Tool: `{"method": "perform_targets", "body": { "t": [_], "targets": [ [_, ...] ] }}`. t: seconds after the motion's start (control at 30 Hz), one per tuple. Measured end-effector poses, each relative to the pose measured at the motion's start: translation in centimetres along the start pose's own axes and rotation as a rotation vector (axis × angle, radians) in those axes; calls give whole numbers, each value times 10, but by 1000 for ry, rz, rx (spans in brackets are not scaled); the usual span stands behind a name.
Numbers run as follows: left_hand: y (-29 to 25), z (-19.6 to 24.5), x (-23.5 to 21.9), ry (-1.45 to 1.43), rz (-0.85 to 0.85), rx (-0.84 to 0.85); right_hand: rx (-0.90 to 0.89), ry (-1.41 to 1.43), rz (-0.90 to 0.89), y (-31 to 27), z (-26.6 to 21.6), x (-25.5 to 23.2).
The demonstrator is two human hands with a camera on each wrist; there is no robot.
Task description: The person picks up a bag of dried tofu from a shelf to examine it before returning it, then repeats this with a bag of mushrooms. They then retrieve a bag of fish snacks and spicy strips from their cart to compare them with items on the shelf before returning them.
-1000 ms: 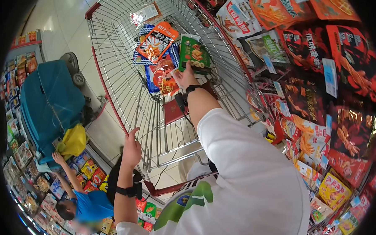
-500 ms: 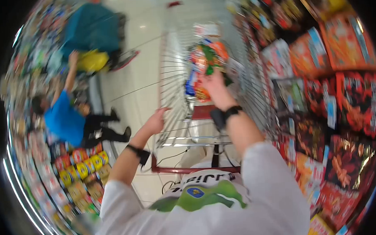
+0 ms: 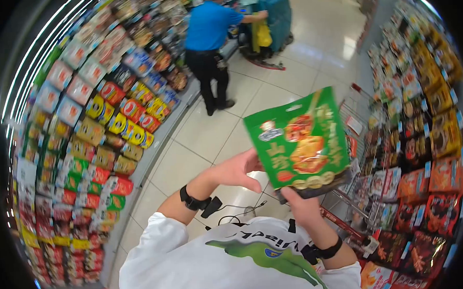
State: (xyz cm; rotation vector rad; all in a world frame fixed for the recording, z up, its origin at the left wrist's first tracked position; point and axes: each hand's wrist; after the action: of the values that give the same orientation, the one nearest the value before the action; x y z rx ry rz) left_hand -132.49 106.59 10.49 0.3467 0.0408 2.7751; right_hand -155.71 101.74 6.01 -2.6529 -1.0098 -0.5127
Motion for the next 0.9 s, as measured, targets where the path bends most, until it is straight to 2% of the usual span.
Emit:
{"method": "perform_targets", "body": {
  "t": [0.03, 0.07, 0.13, 0.17, 0.2, 0.27, 0.3, 0.33, 0.4, 0.43, 0.47, 0.53, 0.57, 0.6, 0.67, 0.7, 0.73, 0.8, 0.87, 0.9],
  "targets": [
    [-19, -3, 3, 83, 103, 43, 57, -182, -100, 1, 13, 10],
    [-36, -4, 7, 94, 144, 70, 58, -200, -147, 2, 20, 24],
    [-64, -10, 18, -33, 537, 46, -28, -502, -299, 4, 29, 54],
    [-75, -16, 22, -69, 656, 111, 18, -555, -362, 4, 35, 57],
    [-93, -18, 23, -66, 694, 138, 16, -569, -407, 6, 38, 67],
    [-129, -23, 25, -111, 859, 163, 122, -545, -648, 9, 44, 83],
    [-146, -24, 29, -174, 931, 197, 129, -657, -697, 10, 51, 82],
    [-162, -23, 33, -171, 968, 218, 129, -665, -740, 13, 55, 82],
    [-189, -23, 43, -240, 1072, 308, 147, -483, -493, 19, 64, 82],
    [-203, -24, 49, -218, 1158, 313, 236, -119, -379, 25, 71, 91],
    [-215, -25, 55, -220, 1206, 326, 262, -126, -421, 29, 69, 98],
    [-236, -29, 71, -252, 1274, 262, 195, 192, -599, 23, 46, 117],
    [-243, -31, 80, -268, 1309, 245, 216, 58, -642, 28, 55, 113],
    [-242, -29, 88, -266, 1350, 248, 241, 65, -673, 31, 57, 112],
    [-252, -29, 110, -6, 1445, 86, 266, -272, -869, 25, 64, 116],
    [-257, -32, 120, -16, 1451, 60, 337, -330, -933, 24, 70, 116],
    [-259, -34, 131, -10, 1473, 67, 338, -328, -958, 20, 74, 116],
    [-268, -34, 152, 14, 1509, 37, 476, -278, -1013, 7, 85, 124],
    [-278, -40, 171, 19, 1543, -8, 519, -223, -1055, -2, 100, 131],
    [-283, -37, 182, 2, 1615, -50, 516, -208, -1084, -8, 104, 138]
  ]
}}
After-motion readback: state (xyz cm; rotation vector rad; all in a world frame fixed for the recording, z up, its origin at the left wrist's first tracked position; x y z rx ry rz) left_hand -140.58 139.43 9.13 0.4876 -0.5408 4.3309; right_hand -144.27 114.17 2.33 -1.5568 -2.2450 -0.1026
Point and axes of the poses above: each hand's wrist, its own y-axis towards the middle knuckle, its own x-axis out of the palm, z = x × y, and after that the axes turned 5 degrees about -x, right-handed
